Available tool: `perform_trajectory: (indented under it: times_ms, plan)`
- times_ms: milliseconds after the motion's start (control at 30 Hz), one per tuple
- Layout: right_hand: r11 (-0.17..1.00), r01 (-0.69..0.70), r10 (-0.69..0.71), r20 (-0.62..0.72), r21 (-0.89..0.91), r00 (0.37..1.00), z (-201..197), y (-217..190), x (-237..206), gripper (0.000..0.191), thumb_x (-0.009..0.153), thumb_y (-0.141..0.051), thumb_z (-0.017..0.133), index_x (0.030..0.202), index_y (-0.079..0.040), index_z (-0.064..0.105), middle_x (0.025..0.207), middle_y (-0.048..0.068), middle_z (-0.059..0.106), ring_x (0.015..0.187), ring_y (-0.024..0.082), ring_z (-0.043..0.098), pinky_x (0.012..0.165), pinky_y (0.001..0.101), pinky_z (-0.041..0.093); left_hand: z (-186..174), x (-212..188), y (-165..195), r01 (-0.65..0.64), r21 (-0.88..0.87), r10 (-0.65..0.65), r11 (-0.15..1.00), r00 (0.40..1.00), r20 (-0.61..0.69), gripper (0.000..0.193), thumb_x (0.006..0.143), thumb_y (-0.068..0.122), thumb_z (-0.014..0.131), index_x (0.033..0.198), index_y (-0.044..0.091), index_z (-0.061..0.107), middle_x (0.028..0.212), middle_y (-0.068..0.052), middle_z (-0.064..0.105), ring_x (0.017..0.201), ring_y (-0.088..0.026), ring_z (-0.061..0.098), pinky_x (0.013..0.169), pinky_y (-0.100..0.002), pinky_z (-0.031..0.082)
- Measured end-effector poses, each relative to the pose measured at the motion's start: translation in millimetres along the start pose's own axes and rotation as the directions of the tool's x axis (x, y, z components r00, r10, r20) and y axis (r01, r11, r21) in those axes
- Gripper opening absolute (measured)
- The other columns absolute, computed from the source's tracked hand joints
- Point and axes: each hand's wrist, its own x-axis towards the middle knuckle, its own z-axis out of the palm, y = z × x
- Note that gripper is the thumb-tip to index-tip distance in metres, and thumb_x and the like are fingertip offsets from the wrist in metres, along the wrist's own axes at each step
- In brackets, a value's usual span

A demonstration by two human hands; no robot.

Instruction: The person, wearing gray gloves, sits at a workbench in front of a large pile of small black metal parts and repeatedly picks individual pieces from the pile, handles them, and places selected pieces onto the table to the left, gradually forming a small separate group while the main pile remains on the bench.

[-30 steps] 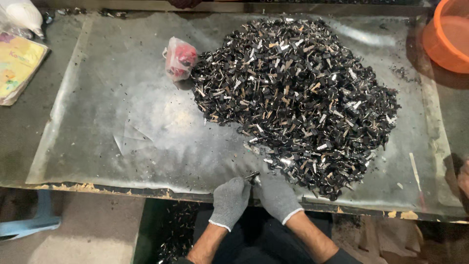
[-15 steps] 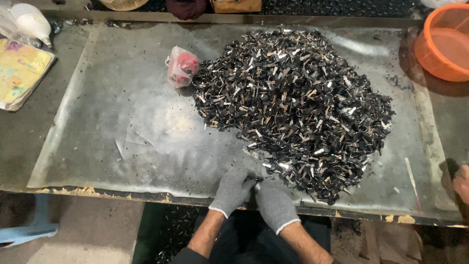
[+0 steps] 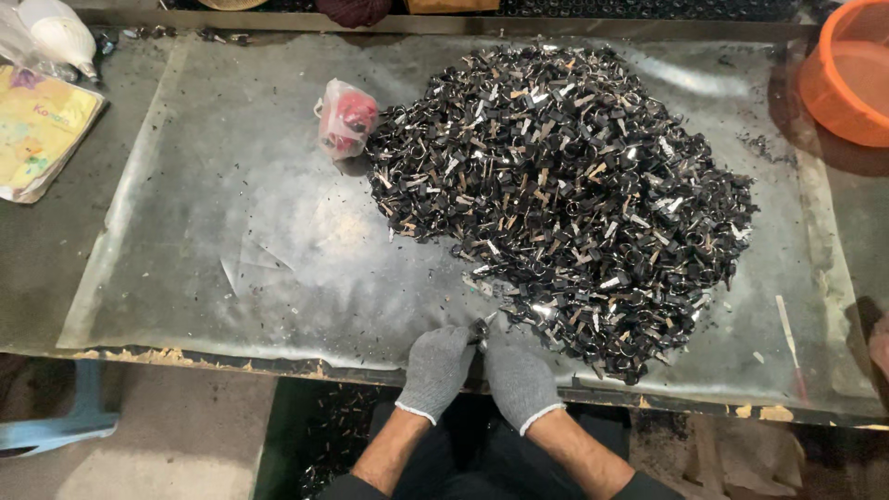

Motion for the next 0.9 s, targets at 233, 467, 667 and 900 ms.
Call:
perform_trajectory:
  times_ms: [233, 467, 667, 900]
  plan:
    - [0.997, 0.019, -0.027, 0.1, 0.074, 0.995, -19, 10, -1, 0.075, 0.095, -0.022, 0.059, 0.159, -0.003, 0.025, 0.112, 0.022, 0.066, 0.099, 0.041, 0.068, 0.08, 0.0488, 0.059, -2, -1, 2, 0.0, -0.019, 0.0, 1.0, 0.999, -0.033, 0.016, 0.079, 0.009, 0.067, 0.095, 0.009, 0.073, 0.087, -0.011, 0.07, 0.085, -0.034, 0.068, 0.075, -0.049, 0.052]
    - [0.996, 0.057, -0.059, -0.019, -0.062, 0.998, 12, 6, -4, 0.07, 0.093, -0.013, 0.057, 0.154, 0.004, 0.028, 0.108, 0.02, 0.068, 0.092, 0.034, 0.072, 0.073, 0.043, 0.062, 1, -1, -1, -0.037, -0.071, 0.037, 0.997, 0.999, 0.002, 0.012, 0.081, 0.009, 0.067, 0.091, 0.007, 0.071, 0.087, -0.013, 0.069, 0.087, -0.035, 0.067, 0.078, -0.049, 0.052]
    - [0.984, 0.128, -0.134, -0.047, -0.125, 0.99, 3, 10, 4, 0.056, 0.088, -0.012, 0.06, 0.14, 0.003, 0.045, 0.099, 0.021, 0.072, 0.089, 0.039, 0.073, 0.07, 0.0463, 0.061, 2, 0, 0, -0.055, -0.076, 0.053, 0.996, 0.998, -0.028, 0.012, 0.082, 0.009, 0.067, 0.093, 0.007, 0.071, 0.086, -0.013, 0.068, 0.084, -0.035, 0.067, 0.076, -0.049, 0.052]
    - [0.998, -0.057, 0.054, 0.09, 0.028, 0.994, 6, 6, -4, 0.023, 0.099, -0.019, 0.053, 0.114, -0.002, 0.059, 0.095, 0.021, 0.072, 0.093, 0.039, 0.073, 0.077, 0.0499, 0.059, 7, -6, -2, -0.005, -0.037, 0.004, 0.999, 1.0, -0.022, 0.013, 0.083, 0.009, 0.066, 0.094, 0.007, 0.071, 0.087, -0.013, 0.068, 0.086, -0.035, 0.067, 0.076, -0.049, 0.053]
